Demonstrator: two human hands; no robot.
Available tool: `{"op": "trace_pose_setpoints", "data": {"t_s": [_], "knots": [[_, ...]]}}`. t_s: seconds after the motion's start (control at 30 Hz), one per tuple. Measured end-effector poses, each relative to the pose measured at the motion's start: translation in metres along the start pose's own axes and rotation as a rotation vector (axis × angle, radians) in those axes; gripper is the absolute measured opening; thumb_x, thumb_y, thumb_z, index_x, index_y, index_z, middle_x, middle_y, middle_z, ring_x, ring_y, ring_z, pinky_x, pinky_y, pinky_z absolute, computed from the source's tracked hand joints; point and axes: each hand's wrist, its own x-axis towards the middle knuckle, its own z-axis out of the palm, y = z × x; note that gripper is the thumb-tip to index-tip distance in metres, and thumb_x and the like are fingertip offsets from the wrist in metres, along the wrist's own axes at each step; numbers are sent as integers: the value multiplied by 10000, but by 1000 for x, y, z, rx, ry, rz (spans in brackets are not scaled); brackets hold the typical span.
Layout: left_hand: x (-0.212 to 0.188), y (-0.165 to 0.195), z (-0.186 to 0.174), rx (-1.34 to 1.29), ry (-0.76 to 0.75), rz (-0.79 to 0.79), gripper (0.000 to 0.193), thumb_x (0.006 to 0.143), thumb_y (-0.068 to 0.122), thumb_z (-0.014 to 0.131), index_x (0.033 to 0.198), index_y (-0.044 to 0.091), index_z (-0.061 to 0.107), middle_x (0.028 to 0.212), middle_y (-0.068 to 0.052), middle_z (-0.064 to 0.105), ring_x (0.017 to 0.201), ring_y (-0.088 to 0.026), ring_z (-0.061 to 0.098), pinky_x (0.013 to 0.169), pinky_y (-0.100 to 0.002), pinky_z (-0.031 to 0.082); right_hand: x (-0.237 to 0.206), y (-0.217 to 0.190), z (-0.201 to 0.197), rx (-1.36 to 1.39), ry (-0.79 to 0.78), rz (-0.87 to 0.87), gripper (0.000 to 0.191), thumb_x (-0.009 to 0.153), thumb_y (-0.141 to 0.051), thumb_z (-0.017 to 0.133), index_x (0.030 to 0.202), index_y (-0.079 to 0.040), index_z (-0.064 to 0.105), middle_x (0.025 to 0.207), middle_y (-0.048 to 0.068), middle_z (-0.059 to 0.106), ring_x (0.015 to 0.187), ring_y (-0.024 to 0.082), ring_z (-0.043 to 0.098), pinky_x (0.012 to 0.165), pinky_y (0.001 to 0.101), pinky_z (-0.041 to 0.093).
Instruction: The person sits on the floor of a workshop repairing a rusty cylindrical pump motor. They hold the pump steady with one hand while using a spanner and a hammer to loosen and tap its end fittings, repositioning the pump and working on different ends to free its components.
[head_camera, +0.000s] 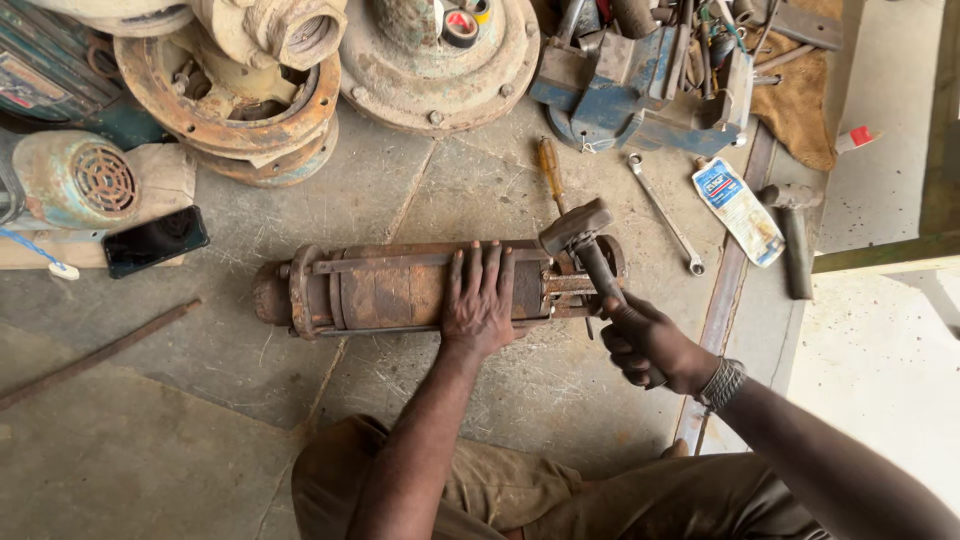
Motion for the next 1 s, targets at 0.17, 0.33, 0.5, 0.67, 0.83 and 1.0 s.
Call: {"op": "trace_pose_setpoints", "data": {"t_s": [0.17,0.33,0.5,0.67,0.83,1.0], "knots": [[-2,-3,-12,3,-153,-21,1376,707,932,557,1606,43,14,1689,-218,4,1553,-433,49,1225,-602,9,-38,-36,-9,40,-66,9,425,990,-341,475,1366,-143,486,653,10,533,381,111,447,306,297,385],[-2,-3,-5,39,-39,0,1390,697,899,634,1606,23,51,1683,-239,42,1547,-439,84,1234,-586,32,-94,-98,0,-51,268,-529,449,1056,-408,440,1360,-81,492,662,1,534,385,81,441,302,243,320],[-2,-1,6,-27,-11,7,1407,671,894,667,1604,11,92,1686,-236,90,1553,-438,121,1249,-594,56,-47,-70,20,108,154,-1090,385,1192,-442,436,1415,-131,396,706,-28,560,449,20,509,356,198,395],[-3,-2,0,-51,-93,8,1380,705,907,651,1591,-2,110,1673,-257,110,1554,-447,119,1250,-613,49,-8,-2,41,-279,-65,-74,640,985,-375,529,1551,-159,320,786,20,555,481,85,481,371,263,467],[-5,0,-3,-31,-2,15,1444,636,917,667,1588,2,83,1675,-237,99,1541,-444,117,1240,-588,51,-42,-46,50,-147,101,-68,641,989,-470,523,1548,-176,410,750,2,530,488,66,439,367,244,389],[-2,-4,5,7,-22,30,1440,644,919,661,1606,13,90,1682,-242,109,1538,-445,146,1229,-598,64,-72,-94,41,-51,198,-544,469,1078,-424,468,1321,-24,489,685,19,525,399,88,445,329,240,360]]}}
